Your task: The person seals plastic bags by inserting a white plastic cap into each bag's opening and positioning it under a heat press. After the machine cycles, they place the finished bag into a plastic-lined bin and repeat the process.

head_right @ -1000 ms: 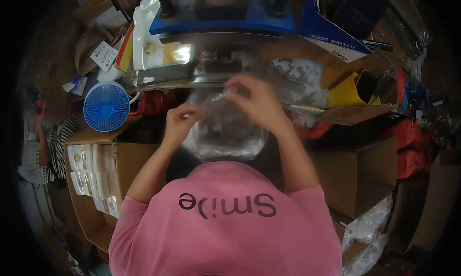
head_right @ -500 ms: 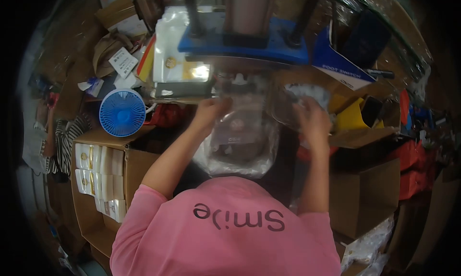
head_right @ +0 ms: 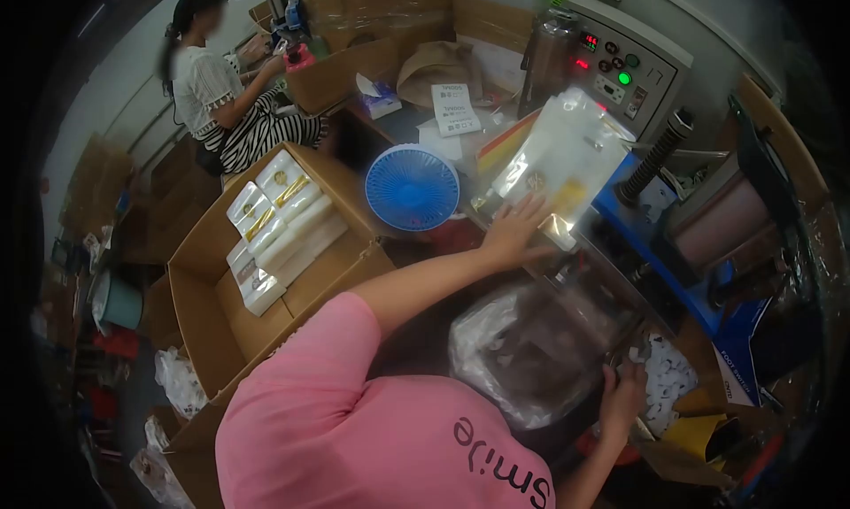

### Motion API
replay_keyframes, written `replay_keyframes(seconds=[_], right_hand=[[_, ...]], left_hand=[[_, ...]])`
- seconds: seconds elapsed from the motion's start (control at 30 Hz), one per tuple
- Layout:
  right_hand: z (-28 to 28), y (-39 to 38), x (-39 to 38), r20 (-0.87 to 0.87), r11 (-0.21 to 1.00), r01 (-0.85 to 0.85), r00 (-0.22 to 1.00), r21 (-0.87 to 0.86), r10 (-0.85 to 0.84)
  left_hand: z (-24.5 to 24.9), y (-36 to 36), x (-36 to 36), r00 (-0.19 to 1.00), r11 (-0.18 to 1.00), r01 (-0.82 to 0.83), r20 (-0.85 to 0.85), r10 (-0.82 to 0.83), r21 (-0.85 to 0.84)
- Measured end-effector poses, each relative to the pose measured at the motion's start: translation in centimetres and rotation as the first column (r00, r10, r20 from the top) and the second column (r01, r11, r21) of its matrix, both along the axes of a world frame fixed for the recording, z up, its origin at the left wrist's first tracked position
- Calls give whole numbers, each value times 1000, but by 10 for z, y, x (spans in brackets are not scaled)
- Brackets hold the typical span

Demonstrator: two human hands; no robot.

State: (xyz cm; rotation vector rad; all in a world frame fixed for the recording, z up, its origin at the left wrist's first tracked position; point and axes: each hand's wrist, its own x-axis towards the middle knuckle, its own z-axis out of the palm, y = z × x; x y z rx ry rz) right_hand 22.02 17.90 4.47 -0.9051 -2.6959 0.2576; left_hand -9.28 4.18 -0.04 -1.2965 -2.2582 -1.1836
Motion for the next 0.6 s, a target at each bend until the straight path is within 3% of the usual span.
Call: replay_keyframes(seconds=[0.03, 0.1, 0.17, 0.2, 0.23, 0.27, 0.33, 0.37, 0.4, 0.43, 0.57, 0.6], right_hand=[[0, 0, -1, -13, 999, -17, 1000, 38, 18], [-14, 12, 8, -89, 998, -51, 995, 43, 55], [-21, 20, 15, -154, 996, -86, 984, 33, 90], [-18, 23, 18, -258, 971, -1, 964, -241, -63], [-18, 25, 21, -306, 862, 54, 922, -504, -236], [-20, 27, 24, -299, 862, 55, 925, -505, -234], [-22, 35, 28, -487, 936, 22, 850, -352, -203], [-21, 38, 29, -483, 937, 23, 853, -347, -200], [-20, 41, 28, -509, 928, 1, 836, -373, -205], [-15, 38, 25, -534, 916, -23, 818, -401, -213], [28, -3, -13, -550, 943, -36, 820, -330, -161], [35, -6, -18, -452, 956, -78, 890, -284, -62]], left_hand=[[-10, -10, -7, 990, 979, -42, -144, 13, -197], [-11, -36, 1, 982, 970, 86, -144, -121, -228], [-11, -46, -2, 986, 976, 86, -123, -112, -200], [-9, -48, -6, 987, 982, 49, -140, -76, -182], [-8, -50, -7, 988, 986, 14, -151, -40, -163], [-7, -49, -8, 989, 986, 13, -143, -37, -164], [21, -47, 2, 997, 997, 69, 31, -70, 31], [31, -47, 13, 997, 997, 68, 37, -69, 36], [39, -48, 26, 927, 983, 131, 336, -167, 126], [39, -50, 38, 759, 960, 163, 592, -270, 228], [12, -44, 86, 683, 937, 182, 647, -339, 299], [6, -44, 94, 726, 958, 225, 625, -286, 178]])
